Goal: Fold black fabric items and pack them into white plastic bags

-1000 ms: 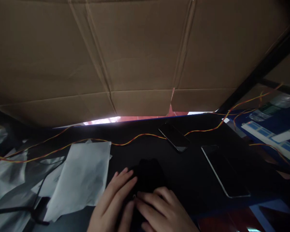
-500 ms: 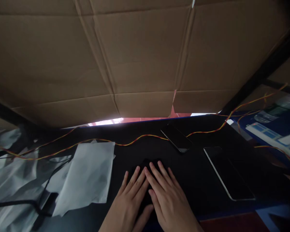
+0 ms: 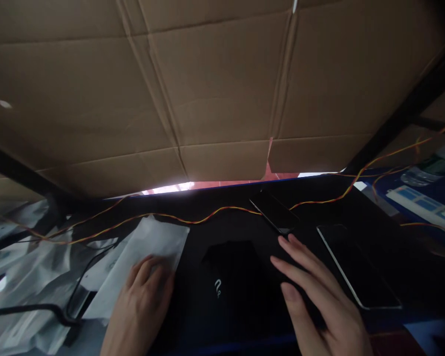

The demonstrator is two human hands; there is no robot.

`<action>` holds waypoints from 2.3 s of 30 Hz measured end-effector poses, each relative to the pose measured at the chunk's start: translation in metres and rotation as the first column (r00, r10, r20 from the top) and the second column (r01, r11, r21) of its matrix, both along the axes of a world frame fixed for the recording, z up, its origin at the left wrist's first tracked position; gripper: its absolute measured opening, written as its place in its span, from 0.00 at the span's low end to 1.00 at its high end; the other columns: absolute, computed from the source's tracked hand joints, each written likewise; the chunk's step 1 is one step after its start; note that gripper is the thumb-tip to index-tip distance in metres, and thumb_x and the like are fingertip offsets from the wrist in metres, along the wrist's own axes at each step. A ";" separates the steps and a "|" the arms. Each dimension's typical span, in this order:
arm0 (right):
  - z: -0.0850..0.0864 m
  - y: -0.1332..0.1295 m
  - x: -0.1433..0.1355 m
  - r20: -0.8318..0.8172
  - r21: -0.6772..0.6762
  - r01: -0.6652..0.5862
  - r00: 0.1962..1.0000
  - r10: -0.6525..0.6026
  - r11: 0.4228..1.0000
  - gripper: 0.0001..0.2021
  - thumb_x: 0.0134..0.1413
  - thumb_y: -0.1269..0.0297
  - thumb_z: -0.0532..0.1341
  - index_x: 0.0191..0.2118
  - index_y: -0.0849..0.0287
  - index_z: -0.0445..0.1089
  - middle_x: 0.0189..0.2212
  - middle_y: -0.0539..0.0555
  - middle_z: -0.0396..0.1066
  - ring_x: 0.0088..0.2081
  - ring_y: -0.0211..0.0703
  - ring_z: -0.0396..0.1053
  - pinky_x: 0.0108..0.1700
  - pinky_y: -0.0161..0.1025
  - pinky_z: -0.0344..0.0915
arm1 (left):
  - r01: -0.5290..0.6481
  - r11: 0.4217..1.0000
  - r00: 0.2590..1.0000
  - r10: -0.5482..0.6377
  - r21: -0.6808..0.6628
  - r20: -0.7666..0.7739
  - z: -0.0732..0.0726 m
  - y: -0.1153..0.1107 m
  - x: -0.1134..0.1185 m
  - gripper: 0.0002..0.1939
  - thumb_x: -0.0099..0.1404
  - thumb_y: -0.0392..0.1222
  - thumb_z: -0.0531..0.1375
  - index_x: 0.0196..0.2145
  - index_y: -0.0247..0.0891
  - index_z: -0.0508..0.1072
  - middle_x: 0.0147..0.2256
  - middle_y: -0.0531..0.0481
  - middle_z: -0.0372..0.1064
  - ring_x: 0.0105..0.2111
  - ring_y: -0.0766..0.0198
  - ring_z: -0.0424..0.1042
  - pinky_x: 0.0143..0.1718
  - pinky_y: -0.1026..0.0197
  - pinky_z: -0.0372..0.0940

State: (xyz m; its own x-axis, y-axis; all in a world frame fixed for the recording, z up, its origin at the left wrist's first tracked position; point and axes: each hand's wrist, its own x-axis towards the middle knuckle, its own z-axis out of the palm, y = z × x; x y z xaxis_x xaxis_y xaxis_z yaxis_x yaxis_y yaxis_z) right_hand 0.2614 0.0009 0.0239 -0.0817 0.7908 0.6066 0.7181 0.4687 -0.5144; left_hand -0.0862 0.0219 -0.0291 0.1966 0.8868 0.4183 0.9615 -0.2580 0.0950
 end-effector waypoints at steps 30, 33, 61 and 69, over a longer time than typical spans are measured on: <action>-0.016 0.015 -0.068 0.153 -0.277 -0.488 0.828 0.540 0.828 0.09 0.67 0.76 0.69 0.43 0.52 0.76 0.42 0.44 0.79 0.45 0.40 0.76 0.57 0.36 0.74 | -0.256 0.966 0.792 0.190 0.034 0.580 0.048 -0.027 0.047 0.12 0.75 0.55 0.63 0.40 0.47 0.77 0.46 0.50 0.82 0.49 0.52 0.82 0.55 0.52 0.73; 0.000 0.016 -0.042 0.021 -0.316 -0.503 0.844 0.536 0.804 0.13 0.68 0.61 0.73 0.55 0.44 0.77 0.56 0.42 0.80 0.60 0.40 0.76 0.66 0.38 0.71 | -0.107 0.990 0.876 0.052 0.089 0.480 0.046 -0.022 0.050 0.09 0.76 0.50 0.63 0.38 0.47 0.74 0.45 0.52 0.82 0.48 0.56 0.83 0.52 0.57 0.73; -0.055 -0.013 -0.047 0.292 -0.041 -0.128 0.947 0.134 0.991 0.28 0.59 0.67 0.68 0.66 0.51 0.74 0.63 0.51 0.79 0.62 0.63 0.77 0.61 0.59 0.77 | 0.094 0.996 0.783 -0.080 0.009 0.617 0.022 -0.011 0.100 0.13 0.80 0.42 0.57 0.35 0.45 0.73 0.60 0.45 0.80 0.72 0.45 0.67 0.69 0.34 0.67; -0.027 0.014 -0.037 0.470 -0.214 -0.559 0.660 0.586 0.801 0.22 0.76 0.66 0.58 0.70 0.60 0.70 0.61 0.55 0.80 0.68 0.54 0.71 0.70 0.49 0.68 | 0.314 0.934 0.730 -0.121 -0.173 0.672 0.016 -0.017 0.089 0.14 0.79 0.48 0.58 0.35 0.45 0.78 0.64 0.44 0.77 0.75 0.38 0.60 0.69 0.30 0.65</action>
State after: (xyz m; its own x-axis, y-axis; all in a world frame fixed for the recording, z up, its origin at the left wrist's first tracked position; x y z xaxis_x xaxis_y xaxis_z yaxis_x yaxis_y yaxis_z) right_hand 0.2242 0.0153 -0.0031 -0.8003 0.5121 0.3119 0.4701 0.8588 -0.2038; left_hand 0.0028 0.0052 -0.0130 0.1680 0.9451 0.2803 0.5637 -0.3254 0.7592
